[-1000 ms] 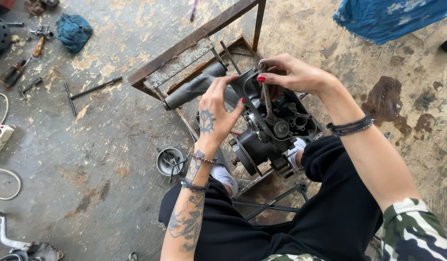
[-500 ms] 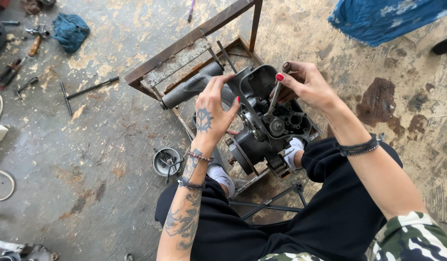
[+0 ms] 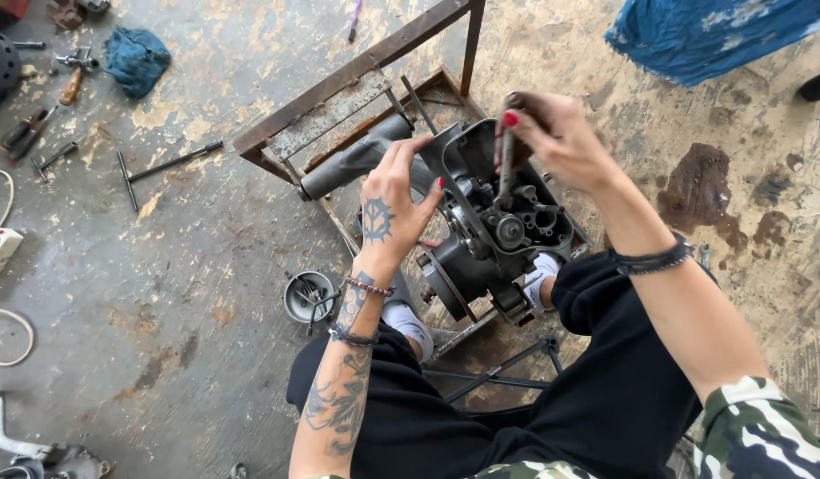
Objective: Repairing a motorcycle engine by using a wrench to adjust internal components.
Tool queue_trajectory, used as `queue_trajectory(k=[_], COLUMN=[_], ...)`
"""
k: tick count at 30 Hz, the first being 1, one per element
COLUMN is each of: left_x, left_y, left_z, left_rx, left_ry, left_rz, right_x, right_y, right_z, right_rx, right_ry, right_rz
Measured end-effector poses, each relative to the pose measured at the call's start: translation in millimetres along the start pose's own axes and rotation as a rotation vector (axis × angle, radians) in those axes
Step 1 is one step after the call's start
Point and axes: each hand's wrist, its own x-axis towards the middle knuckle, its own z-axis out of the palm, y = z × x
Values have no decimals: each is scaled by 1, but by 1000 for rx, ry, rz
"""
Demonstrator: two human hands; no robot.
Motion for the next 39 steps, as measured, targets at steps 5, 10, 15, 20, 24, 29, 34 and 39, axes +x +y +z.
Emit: queue_trajectory(k=[5,10,15,20,24,29,34,39], left_x=[-1,-1,-2,0,0,0,2,2], left_y=[-1,2,1,3,5,1,-1,-4], left_z=[-3,-6,-5,-7,-7,-4,0,2], left_rx=[-96,-84,-87,-80,-96,-76,-14,-2], left_ry=[-31,-46,-48,-47,-56,-65,-63,-73], left_rz=[-27,-19,-19,-16,-33,-24,-32,-45], right_x=[11,26,32,35,30,30,33,40], right_y=[-3,10,21,15,11,12,-5,-3], right_z=[19,20,16,16,16,10,19,27], right_rx=[-125,-127,-91,-103,-87,-88,-111,-161], right_ry=[-68,-171,-230,-265,-249,-231,-304,-367], right_rz=[-111,-149,-108,-92,-68,-42,-50,-87])
